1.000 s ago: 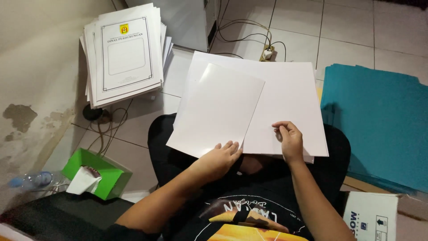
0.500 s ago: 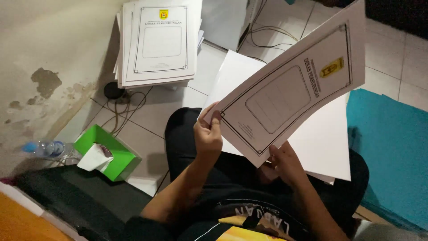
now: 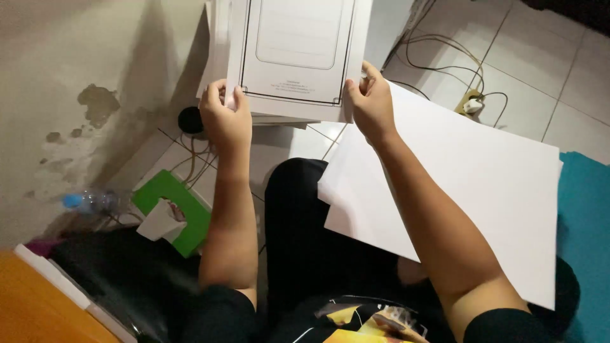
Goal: Folding large white sheets of paper and placing printed documents on top of them.
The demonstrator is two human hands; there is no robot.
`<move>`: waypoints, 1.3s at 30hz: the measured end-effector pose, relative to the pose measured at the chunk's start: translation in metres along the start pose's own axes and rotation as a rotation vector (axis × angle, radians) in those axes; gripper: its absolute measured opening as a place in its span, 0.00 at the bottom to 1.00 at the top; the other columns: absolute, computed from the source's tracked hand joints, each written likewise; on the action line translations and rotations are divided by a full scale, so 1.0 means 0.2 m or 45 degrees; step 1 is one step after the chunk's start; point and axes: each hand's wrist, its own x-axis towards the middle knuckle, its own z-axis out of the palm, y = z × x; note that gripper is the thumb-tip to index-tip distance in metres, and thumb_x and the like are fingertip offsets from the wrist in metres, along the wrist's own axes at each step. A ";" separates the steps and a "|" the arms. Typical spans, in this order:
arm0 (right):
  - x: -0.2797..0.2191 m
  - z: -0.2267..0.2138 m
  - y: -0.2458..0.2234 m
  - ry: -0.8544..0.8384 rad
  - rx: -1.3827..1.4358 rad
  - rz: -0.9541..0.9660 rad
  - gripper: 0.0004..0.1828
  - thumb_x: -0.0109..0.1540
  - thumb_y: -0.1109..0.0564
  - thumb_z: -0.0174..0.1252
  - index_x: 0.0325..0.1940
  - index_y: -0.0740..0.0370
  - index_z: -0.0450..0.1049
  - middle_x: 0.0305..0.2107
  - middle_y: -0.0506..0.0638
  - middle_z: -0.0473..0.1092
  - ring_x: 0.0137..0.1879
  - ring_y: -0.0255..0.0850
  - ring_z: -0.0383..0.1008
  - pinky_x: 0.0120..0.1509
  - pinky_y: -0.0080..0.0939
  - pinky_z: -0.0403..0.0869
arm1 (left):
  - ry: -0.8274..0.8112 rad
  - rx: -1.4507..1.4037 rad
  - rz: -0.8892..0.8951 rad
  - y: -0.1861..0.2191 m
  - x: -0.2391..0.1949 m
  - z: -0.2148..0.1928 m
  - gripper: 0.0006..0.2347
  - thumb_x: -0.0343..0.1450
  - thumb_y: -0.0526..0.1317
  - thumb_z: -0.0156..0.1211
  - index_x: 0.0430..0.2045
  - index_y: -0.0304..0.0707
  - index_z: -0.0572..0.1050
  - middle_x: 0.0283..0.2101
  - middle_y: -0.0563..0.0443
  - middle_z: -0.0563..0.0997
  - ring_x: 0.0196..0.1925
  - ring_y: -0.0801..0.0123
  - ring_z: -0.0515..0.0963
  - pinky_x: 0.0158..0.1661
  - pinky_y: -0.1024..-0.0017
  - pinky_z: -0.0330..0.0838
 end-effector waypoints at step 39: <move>-1.66 -1.60 0.28 0.646 -1.062 0.542 0.28 0.65 0.62 0.60 0.69 0.74 0.69 0.54 0.68 0.68 0.62 0.64 0.71 0.63 0.60 0.73 | -1.710 -0.413 0.960 0.96 -1.40 0.28 0.37 0.69 0.66 0.56 0.62 0.30 0.69 0.69 0.34 0.68 0.73 0.45 0.63 0.68 0.39 0.52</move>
